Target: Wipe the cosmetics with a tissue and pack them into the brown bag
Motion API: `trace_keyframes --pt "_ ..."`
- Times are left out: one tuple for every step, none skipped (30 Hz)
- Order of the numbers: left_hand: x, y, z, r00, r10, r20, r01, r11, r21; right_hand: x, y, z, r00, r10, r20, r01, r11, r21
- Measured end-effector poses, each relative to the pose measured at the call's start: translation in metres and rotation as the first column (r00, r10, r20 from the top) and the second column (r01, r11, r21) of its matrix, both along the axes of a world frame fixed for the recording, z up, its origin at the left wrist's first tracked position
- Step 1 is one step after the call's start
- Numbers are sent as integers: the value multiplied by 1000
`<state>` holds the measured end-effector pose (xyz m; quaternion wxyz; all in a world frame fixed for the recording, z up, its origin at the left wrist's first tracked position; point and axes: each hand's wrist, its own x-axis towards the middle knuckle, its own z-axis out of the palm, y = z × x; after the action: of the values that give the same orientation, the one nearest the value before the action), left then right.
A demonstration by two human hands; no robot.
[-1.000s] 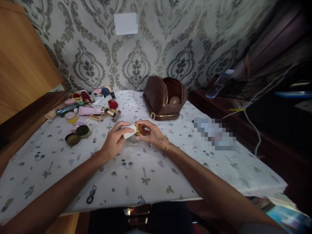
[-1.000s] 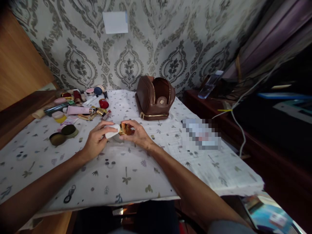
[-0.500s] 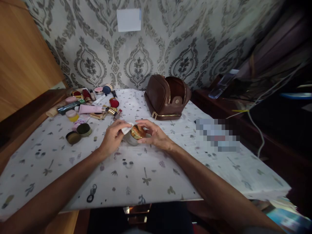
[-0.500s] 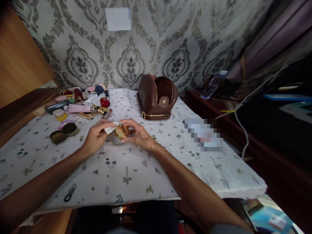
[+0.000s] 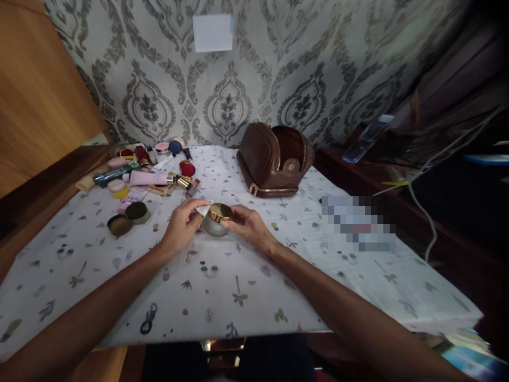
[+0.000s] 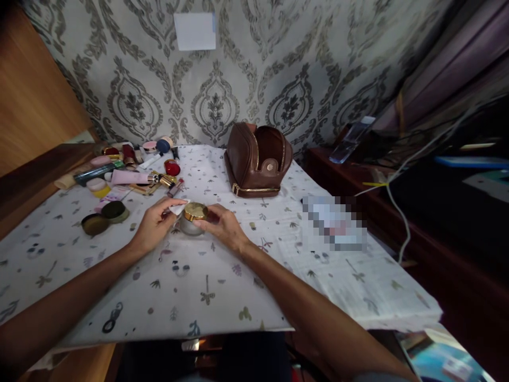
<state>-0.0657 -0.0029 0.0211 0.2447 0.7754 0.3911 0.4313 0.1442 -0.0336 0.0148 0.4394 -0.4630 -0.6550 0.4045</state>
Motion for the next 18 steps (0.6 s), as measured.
trace_keyframes --pt "0 1 0 1000 -6 3 6 1000 -8 -1 -2 0 998 16 65 -18 999 39" --pt "-1 1 -1 1000 -18 5 18 1000 -11 -1 -4 1 992 39 123 -49 996 76" --pt "-1 2 -1 999 -33 4 33 999 -10 -2 -5 0 983 65 170 -84 991 108" --pt "-2 2 -1 999 -46 1 46 999 -8 -4 -7 -1 975 86 204 -116 984 137" --pt "-2 3 -1 998 -56 -6 56 998 -6 -5 -8 -2 968 103 228 -142 977 160" --pt "-3 3 -1 998 -62 -14 62 998 -5 -6 -9 -4 962 114 250 -161 971 177" --pt "-3 4 -1 998 -63 -23 63 998 -4 -7 -9 -6 956 116 270 -170 968 185" --pt "-3 5 -1 997 -64 -32 64 998 -4 -8 -9 -7 949 111 294 -171 968 185" --pt "-4 6 -1 997 -67 -38 67 998 -4 -9 -8 -9 942 102 319 -167 969 181" --pt "-4 7 -1 996 -72 -44 72 997 -6 -9 -8 -9 935 90 343 -157 972 172" --pt "-5 8 -1 996 -79 -49 79 997 -7 -10 -8 -9 930 75 361 -142 977 162" --pt "-5 9 0 995 -88 -54 88 996 -6 -10 -9 -8 928 67 366 -130 980 148" --pt "-5 9 1 993 -98 -61 98 995 -2 -11 -9 -7 931 71 358 -126 983 131" --pt "-5 10 2 992 -107 -68 107 994 3 -11 -10 -5 937 85 340 -130 985 112" --pt "-5 10 4 991 -114 -76 115 993 10 -11 -11 -3 944 101 313 -136 986 92" --pt "-5 10 5 989 -121 -84 123 992 14 -12 -11 -1 954 112 278 -138 987 76" --pt "-5 10 7 987 -130 -93 132 991 16 -12 -12 0 964 115 240 -135 989 68" --pt "-5 10 9 985 -139 -103 141 990 16 -12 -12 2 972 113 206 -130 989 68"
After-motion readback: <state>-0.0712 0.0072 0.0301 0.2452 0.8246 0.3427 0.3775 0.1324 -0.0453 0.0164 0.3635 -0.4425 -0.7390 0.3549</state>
